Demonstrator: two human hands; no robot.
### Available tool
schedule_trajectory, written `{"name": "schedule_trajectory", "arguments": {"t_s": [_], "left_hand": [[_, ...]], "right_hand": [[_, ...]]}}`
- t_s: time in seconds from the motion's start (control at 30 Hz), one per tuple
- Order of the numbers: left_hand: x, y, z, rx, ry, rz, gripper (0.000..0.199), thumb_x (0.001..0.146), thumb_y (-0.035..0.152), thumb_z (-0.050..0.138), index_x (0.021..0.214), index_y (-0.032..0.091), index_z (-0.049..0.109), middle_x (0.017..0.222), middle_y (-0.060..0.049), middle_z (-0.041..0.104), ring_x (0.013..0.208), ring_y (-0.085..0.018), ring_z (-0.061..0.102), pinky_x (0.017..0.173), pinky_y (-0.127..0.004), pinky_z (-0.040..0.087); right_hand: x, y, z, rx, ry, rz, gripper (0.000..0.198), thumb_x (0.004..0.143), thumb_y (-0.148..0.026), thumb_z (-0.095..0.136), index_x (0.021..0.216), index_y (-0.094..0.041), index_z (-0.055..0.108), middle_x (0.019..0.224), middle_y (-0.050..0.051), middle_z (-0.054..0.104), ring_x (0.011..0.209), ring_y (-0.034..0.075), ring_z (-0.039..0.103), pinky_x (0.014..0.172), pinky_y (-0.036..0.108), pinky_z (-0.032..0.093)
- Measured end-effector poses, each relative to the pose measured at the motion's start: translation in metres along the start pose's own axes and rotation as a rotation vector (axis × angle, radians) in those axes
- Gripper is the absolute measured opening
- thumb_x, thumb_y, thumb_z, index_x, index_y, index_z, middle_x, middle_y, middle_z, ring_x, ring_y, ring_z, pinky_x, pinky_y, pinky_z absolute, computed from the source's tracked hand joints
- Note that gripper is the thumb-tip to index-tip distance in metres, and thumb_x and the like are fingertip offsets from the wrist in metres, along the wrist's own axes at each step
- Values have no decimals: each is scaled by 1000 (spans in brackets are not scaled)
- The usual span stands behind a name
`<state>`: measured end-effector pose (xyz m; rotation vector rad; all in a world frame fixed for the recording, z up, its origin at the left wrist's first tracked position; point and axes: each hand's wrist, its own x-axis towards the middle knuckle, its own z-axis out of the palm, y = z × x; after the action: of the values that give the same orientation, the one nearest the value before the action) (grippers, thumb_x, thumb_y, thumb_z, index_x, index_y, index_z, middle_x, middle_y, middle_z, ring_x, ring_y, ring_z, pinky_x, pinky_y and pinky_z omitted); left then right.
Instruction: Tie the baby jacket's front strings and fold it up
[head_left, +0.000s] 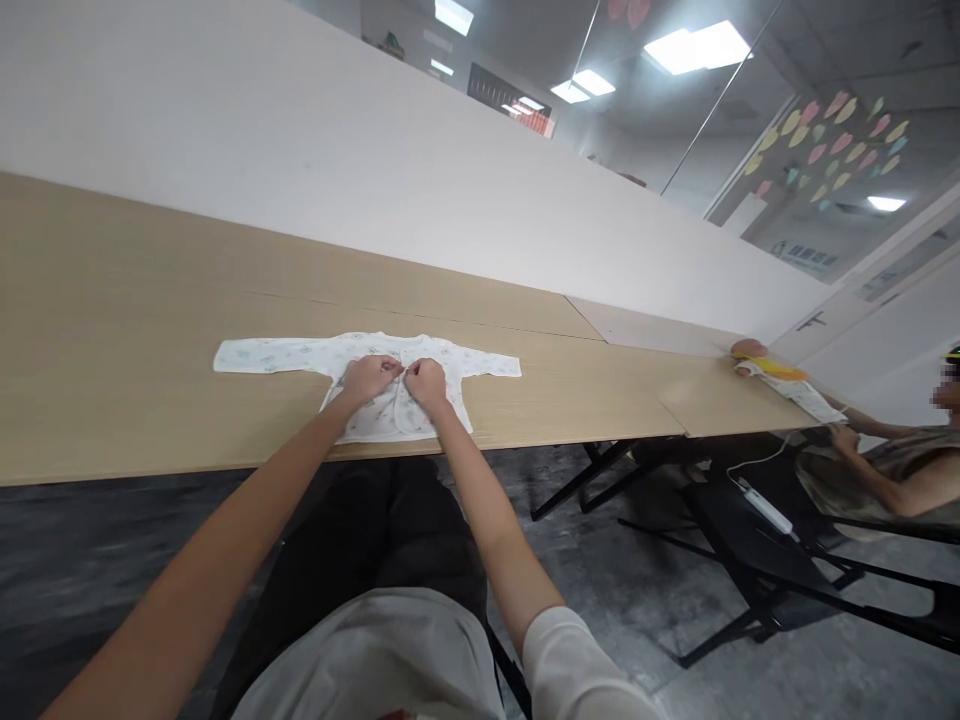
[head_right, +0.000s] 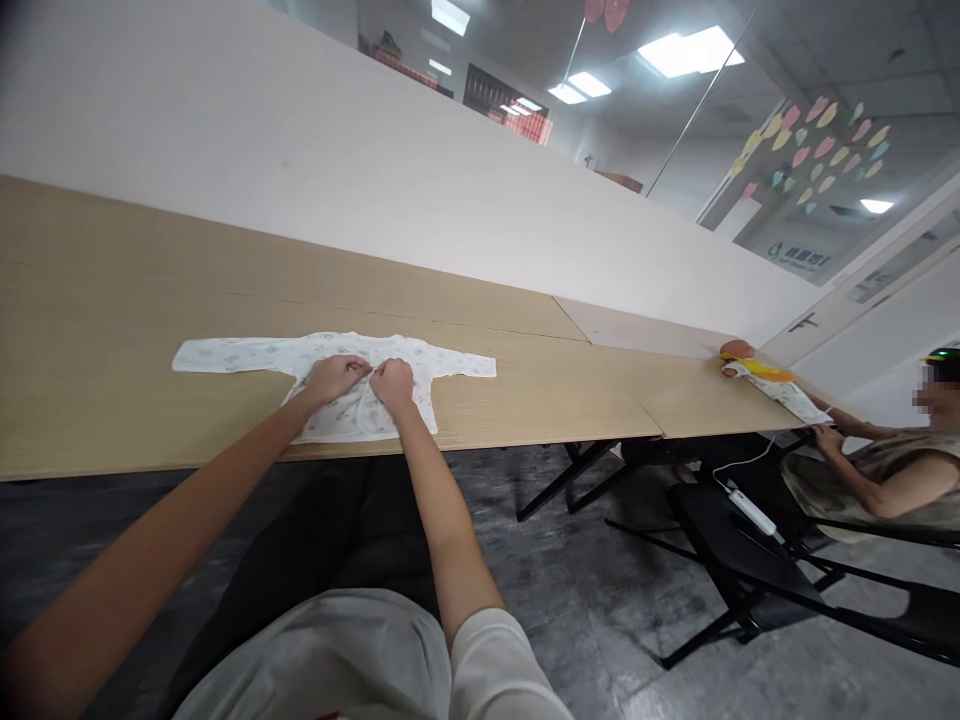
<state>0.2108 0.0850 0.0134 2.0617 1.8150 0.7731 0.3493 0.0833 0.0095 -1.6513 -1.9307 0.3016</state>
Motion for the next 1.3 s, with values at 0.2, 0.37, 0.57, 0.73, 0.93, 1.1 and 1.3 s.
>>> {"name": "schedule_trajectory", "arguments": {"t_s": [0.2,0.37,0.57,0.73,0.93,1.1,1.3], "left_hand": [[1,-7,3,-176,15,65,35,82,42,52,95,23,78,108,-5,76,101,-24,67,91,-30,48],[4,-14,9,-249,80,108,34,77,38,54,93,23,79,106,-6,76,98,-23,68,90,-31,50],[4,-15,11,-213,76,84,30,76,34,56,94,24,78,104,-4,76,94,-22,68,88,-30,50],[4,-14,11,-188,64,67,28,76,38,60,93,24,77,97,-4,77,92,-22,69,82,-28,49],[2,-11,8,-181,43,54,28,76,39,61,94,23,75,97,-5,77,93,-22,70,81,-28,50],[2,-5,2,-183,18,19,33,73,39,61,97,23,75,98,-6,77,93,-23,70,82,-29,50],[-19,-3,-18,-60,-147,154,30,72,42,57,87,26,77,89,-3,76,86,-24,68,77,-29,49]], "right_hand": [[-2,-3,-3,49,29,18,23,87,-13,55,90,-14,77,96,11,77,92,20,70,85,25,50],[-5,-3,-8,83,21,-9,23,88,-14,55,88,-16,78,91,8,77,87,17,70,80,21,49],[-6,-4,-8,120,2,-4,26,92,-31,60,82,-16,78,76,4,73,78,16,67,73,21,46],[-3,-1,-7,133,-5,9,23,92,-23,58,83,-17,78,79,3,75,77,13,67,72,19,45],[-2,-1,-7,182,32,81,20,89,-19,56,88,-17,77,87,4,77,83,14,69,76,20,48],[0,-2,-12,192,54,151,23,87,-17,56,103,-16,73,88,4,76,85,15,69,77,21,49],[-28,-5,-36,106,-93,-7,28,87,-18,61,113,-18,70,89,4,77,86,17,70,75,22,49]]}}
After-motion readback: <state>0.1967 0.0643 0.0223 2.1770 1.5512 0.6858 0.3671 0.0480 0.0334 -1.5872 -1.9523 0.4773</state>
